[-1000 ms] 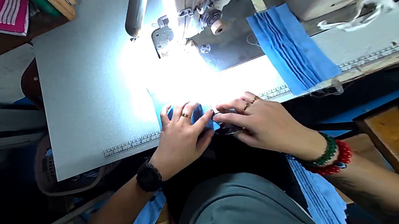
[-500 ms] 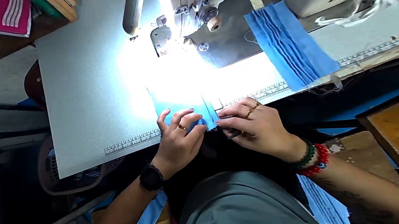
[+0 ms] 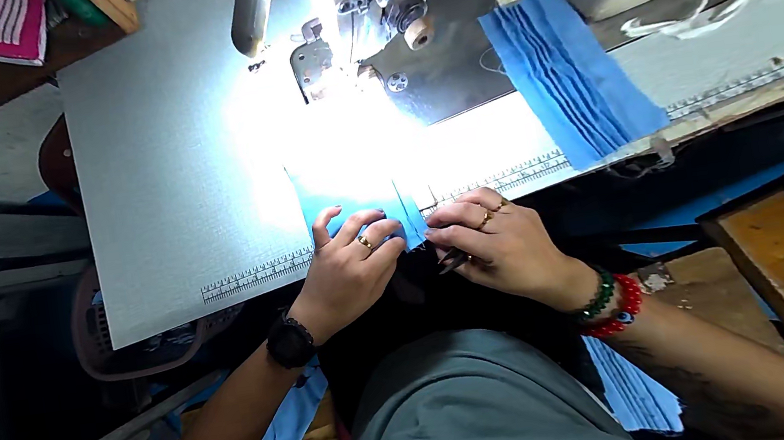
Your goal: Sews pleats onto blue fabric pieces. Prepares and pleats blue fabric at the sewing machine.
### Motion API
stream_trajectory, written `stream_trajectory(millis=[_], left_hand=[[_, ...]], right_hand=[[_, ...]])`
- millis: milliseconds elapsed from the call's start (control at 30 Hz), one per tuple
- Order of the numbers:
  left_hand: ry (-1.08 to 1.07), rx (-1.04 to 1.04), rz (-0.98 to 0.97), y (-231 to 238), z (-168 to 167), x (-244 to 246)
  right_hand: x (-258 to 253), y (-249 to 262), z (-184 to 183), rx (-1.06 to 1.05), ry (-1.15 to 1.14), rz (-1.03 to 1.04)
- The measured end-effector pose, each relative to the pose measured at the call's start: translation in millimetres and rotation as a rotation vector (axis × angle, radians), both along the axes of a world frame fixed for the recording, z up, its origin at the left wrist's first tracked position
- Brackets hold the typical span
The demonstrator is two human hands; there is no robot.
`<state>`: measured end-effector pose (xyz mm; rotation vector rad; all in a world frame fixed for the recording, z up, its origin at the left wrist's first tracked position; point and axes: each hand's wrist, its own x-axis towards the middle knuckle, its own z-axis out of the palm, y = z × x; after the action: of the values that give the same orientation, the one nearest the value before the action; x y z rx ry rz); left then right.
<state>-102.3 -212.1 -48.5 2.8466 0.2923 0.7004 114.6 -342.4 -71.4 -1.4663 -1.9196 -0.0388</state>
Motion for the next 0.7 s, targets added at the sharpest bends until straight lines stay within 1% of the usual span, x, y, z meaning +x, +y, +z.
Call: stream_trajectory(millis=[67,133,200,300,467,633,700], left_hand=[[0.012,0.014,0.007,-1.3,0.6,0.4],[0.079,0.048,0.013,-2.6,2.9,1.2],[0.097,0.066,0.010,-2.7,2.2,1.6],[0.079,0.039,-0.006,-0.2,1.8,0.9],[0.113,0.038,-0.020,2.5,2.9,0.4],[0.065,-0.037,-0.048,6.5,3.8,-1.4],[0.051,-0.011,-0.061,5.2,3.3,-1.9]], right_hand=[[0.0,-0.6,-1.3,0.002,-0.018,0.003],[2.1,-1.2,-1.2,0.000,-0.029,0.020],[6.6,-2.6,-0.7,-0.014,0.011,0.042],[13.8,-4.6,-1.6,-0.003,0.076,0.058],[11.0,-5.0,-8.9,0.056,-0.047,0.009],[1.2,-0.6,-11.5,0.106,-0.052,-0.044],[-1.9,-1.2,-8.7,0.088,-0.054,-0.043]])
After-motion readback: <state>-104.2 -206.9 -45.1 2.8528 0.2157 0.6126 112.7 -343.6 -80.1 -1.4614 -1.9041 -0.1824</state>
